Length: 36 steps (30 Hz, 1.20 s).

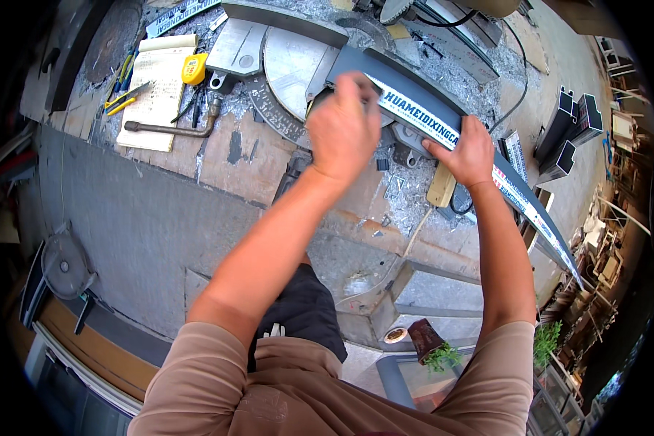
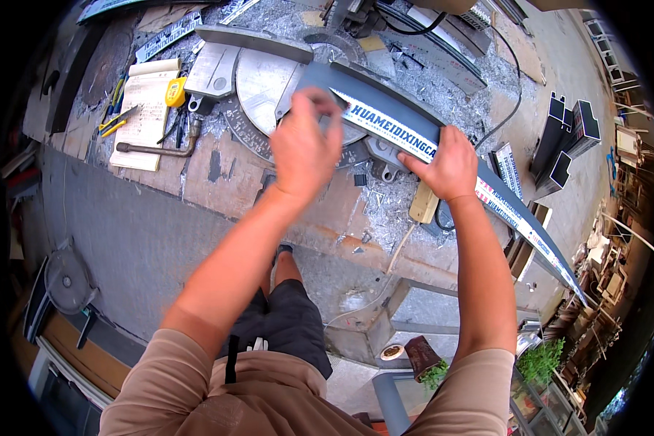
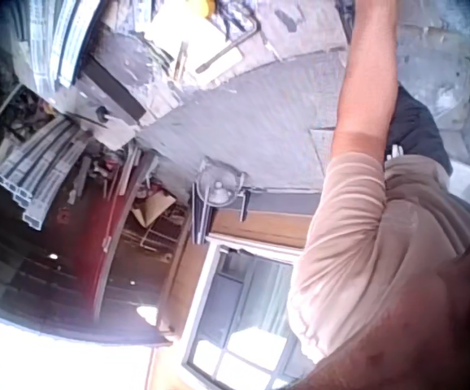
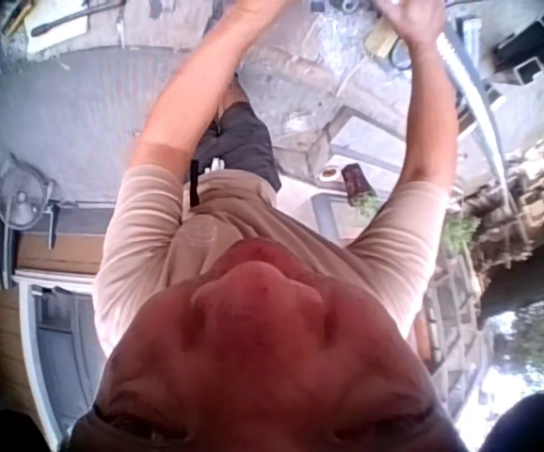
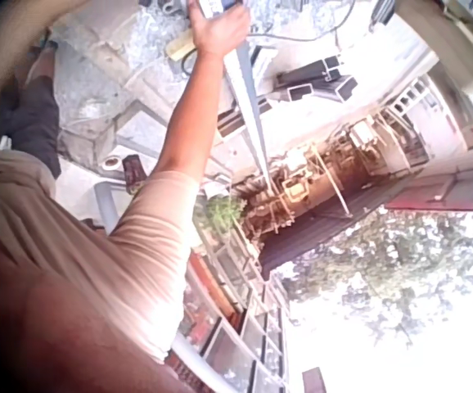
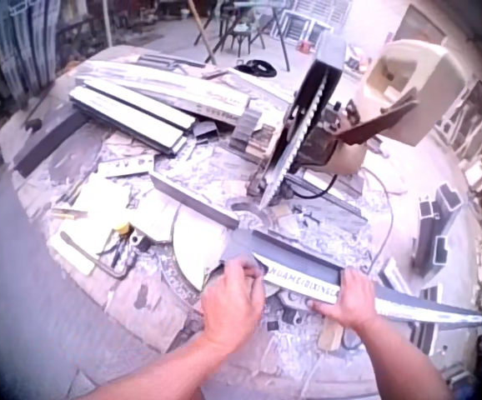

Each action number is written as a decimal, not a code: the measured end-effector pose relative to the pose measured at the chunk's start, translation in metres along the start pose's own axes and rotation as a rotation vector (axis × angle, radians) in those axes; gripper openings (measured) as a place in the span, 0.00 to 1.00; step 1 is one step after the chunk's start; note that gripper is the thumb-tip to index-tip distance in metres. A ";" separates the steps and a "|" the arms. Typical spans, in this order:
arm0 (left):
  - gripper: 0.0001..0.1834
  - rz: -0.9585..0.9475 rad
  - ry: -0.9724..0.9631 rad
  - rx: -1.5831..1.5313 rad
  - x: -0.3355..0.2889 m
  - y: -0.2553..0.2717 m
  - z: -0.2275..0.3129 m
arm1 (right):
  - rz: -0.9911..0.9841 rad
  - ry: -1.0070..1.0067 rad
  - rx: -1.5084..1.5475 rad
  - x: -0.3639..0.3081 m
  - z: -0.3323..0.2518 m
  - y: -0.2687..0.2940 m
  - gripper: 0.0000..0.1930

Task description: The person peels protective wrapping off metal profiles using a utility knife, places a curved profile onto the workbench, and measures and marks it using a tape measure and the utility knife.

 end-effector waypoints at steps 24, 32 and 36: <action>0.14 -0.175 -0.022 -0.150 -0.030 0.030 -0.066 | -0.014 -0.012 -0.044 -0.002 -0.002 -0.011 0.39; 0.17 -0.259 -0.105 -0.128 -0.042 0.026 -0.051 | -0.019 -0.013 0.001 -0.004 -0.002 -0.013 0.36; 0.20 -0.295 -0.292 -0.259 -0.043 0.019 -0.016 | -0.020 0.009 0.001 -0.002 -0.002 -0.015 0.37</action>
Point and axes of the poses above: each hand's wrist, its own x-axis towards the middle knuckle, its own y-axis out of the back of the hand, z = x × y, the point moved 8 cm from there along x, towards the middle knuckle, and after that the axes turned 12 degrees about y, right-handed, at the moved point
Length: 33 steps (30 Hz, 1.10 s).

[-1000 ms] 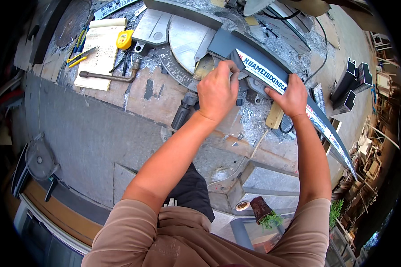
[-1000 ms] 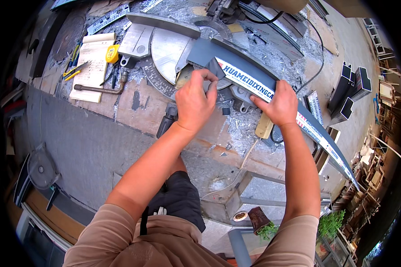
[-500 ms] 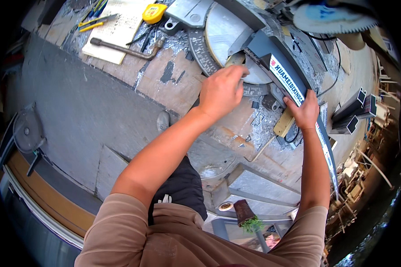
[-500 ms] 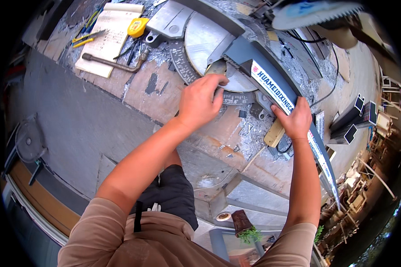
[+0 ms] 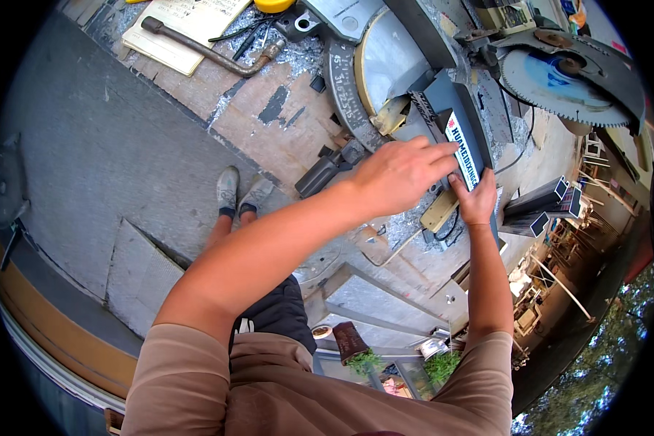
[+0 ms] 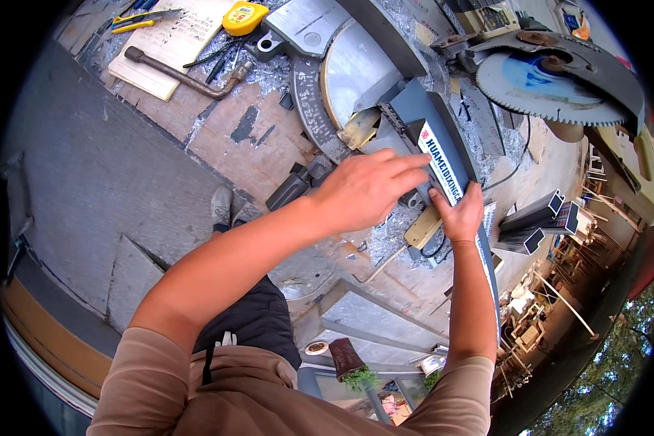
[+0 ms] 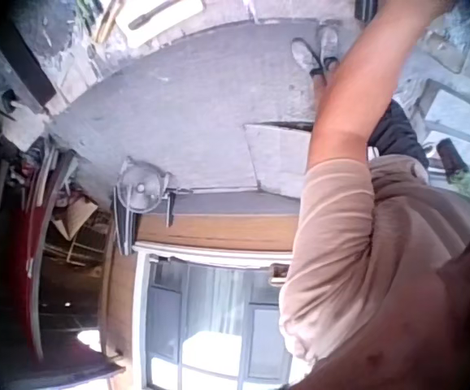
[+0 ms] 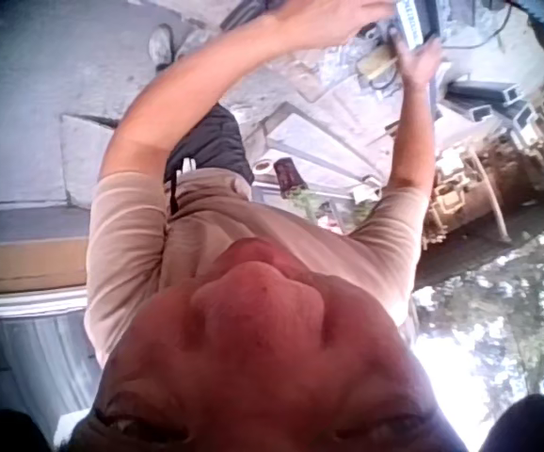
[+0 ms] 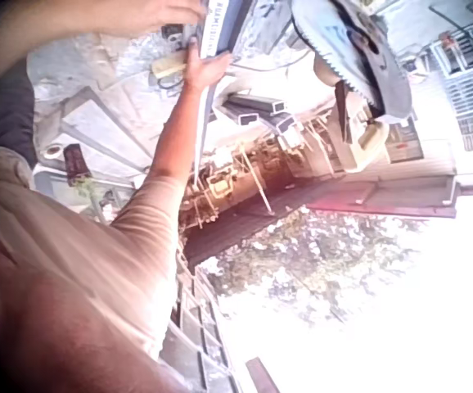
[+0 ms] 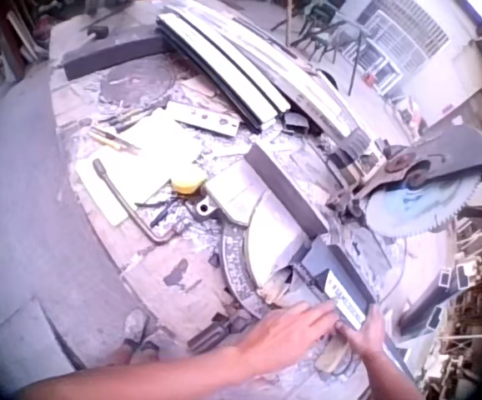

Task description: The person peels protective wrapping off metal profiles using a utility knife, places a curved profile onto the workbench, and measures and marks it using a tape measure and the utility knife.

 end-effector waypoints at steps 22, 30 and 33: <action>0.21 0.139 0.185 0.474 0.054 0.068 -0.014 | 0.009 0.016 -0.055 0.000 0.002 0.006 0.38; 0.37 -0.189 -0.071 0.833 0.046 -0.002 -0.014 | 0.003 0.000 -0.048 0.002 -0.002 0.007 0.39; 0.36 -0.172 -0.008 0.791 0.053 0.011 -0.016 | 0.029 -0.010 -0.028 0.001 -0.002 0.010 0.39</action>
Point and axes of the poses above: each hand's wrist, its own x-axis towards the middle knuckle, its own y-axis out of the back of the hand, z = x × y, the point moved 8 cm from there along x, towards the middle knuckle, and after that the axes turned 12 degrees about y, right-handed, at the moved point
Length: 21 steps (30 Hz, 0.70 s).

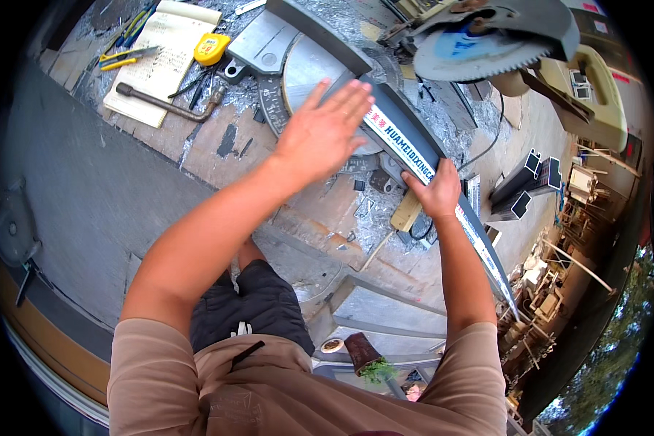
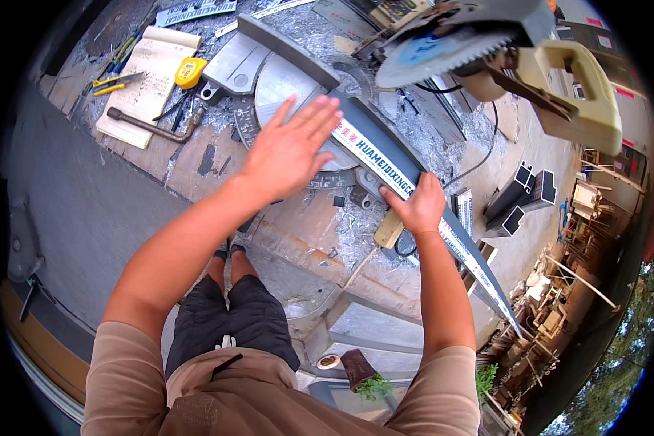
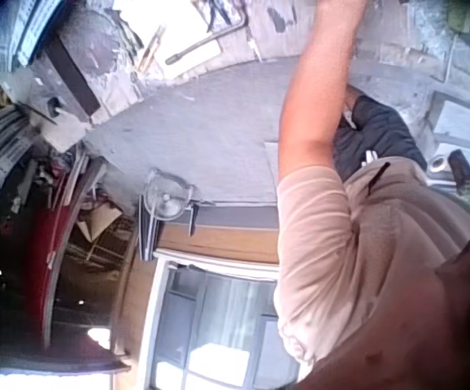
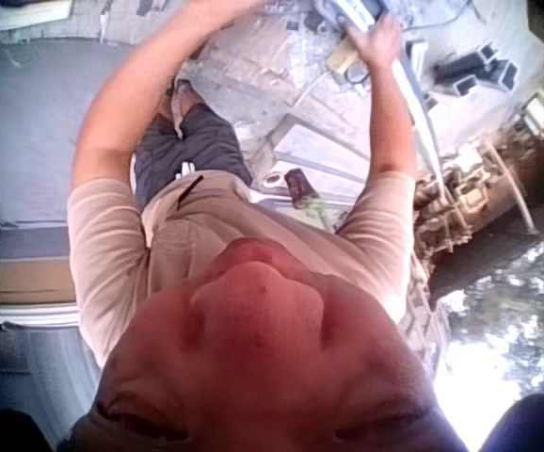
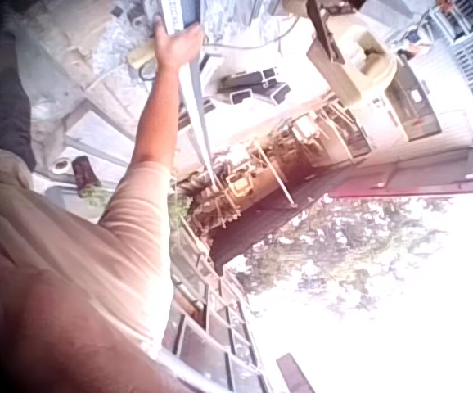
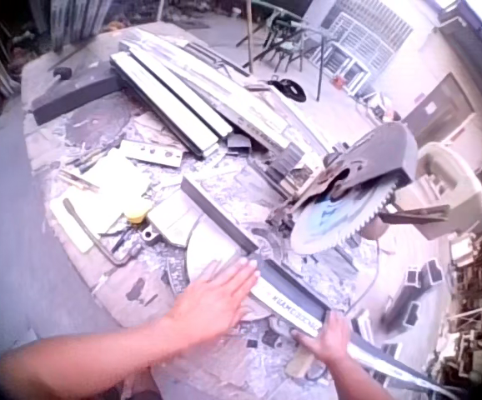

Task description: The person peels protective wrapping off metal profiles using a utility knife, places a curved profile onto the workbench, and measures and marks it using a tape measure and the utility knife.

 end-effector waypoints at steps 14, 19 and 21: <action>0.37 -0.042 0.340 0.299 0.028 0.057 -0.134 | 0.028 0.039 0.050 -0.004 0.005 0.007 0.41; 0.42 -0.264 0.293 0.474 0.043 0.053 -0.123 | 0.079 0.043 0.081 -0.006 0.008 0.014 0.39; 0.43 -0.335 0.275 0.499 0.048 0.058 -0.121 | 0.026 -0.004 0.124 -0.008 0.012 0.012 0.41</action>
Point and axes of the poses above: each hand's wrist, its own x-axis towards the middle knuckle, its own y-axis out of the back of the hand, z = x × y, the point moved 8 cm from there along x, towards the middle knuckle, and after that the axes turned 12 degrees about y, right-handed, at the moved point
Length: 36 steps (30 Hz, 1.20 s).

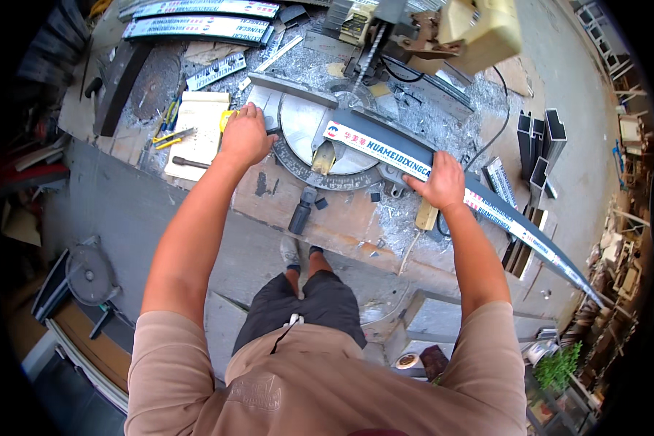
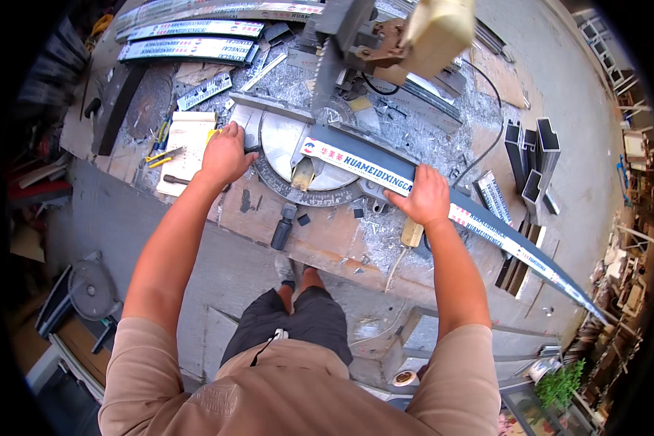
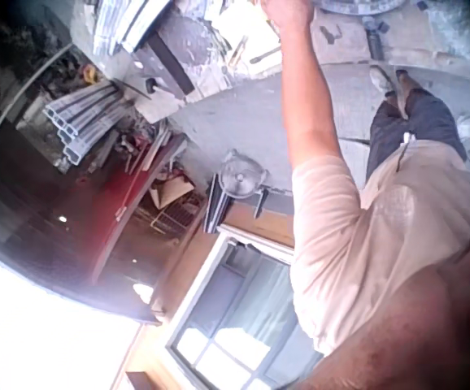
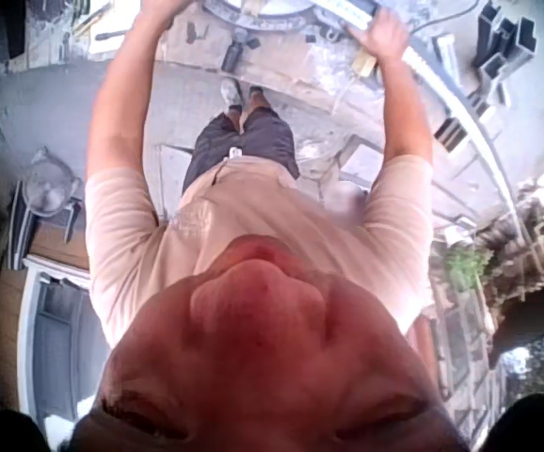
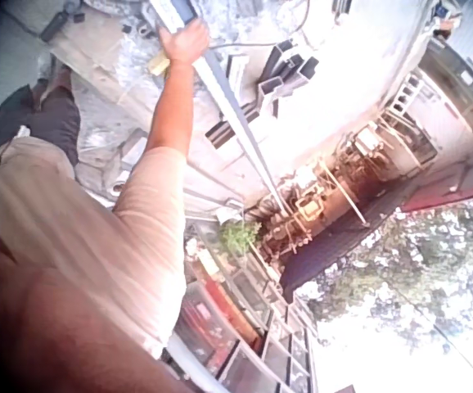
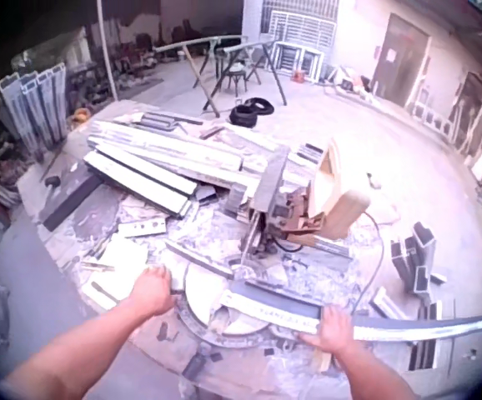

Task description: The person peels protective wrapping off metal profiles using a utility knife, places a curved profile onto the workbench, and measures and marks it using a tape measure and the utility knife.

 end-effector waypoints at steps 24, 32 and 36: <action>0.53 0.003 -0.652 -0.263 -0.090 0.120 0.060 | 0.255 0.034 0.208 0.021 -0.185 0.052 0.51; 0.41 -0.080 -0.533 -0.058 -0.025 0.079 -0.124 | 0.132 0.069 0.521 0.140 -0.357 0.041 0.45; 0.33 -0.047 -0.263 0.112 0.039 0.063 -0.285 | 0.081 0.059 0.364 0.143 -0.357 0.054 0.38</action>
Point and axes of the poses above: each hand's wrist, its own x-axis towards the middle knuckle, its own y-axis out of the back of the hand, z = x × y, the point moved 8 cm from there along x, towards the middle knuckle, and after that the axes turned 12 degrees about y, right-handed, at the moved point
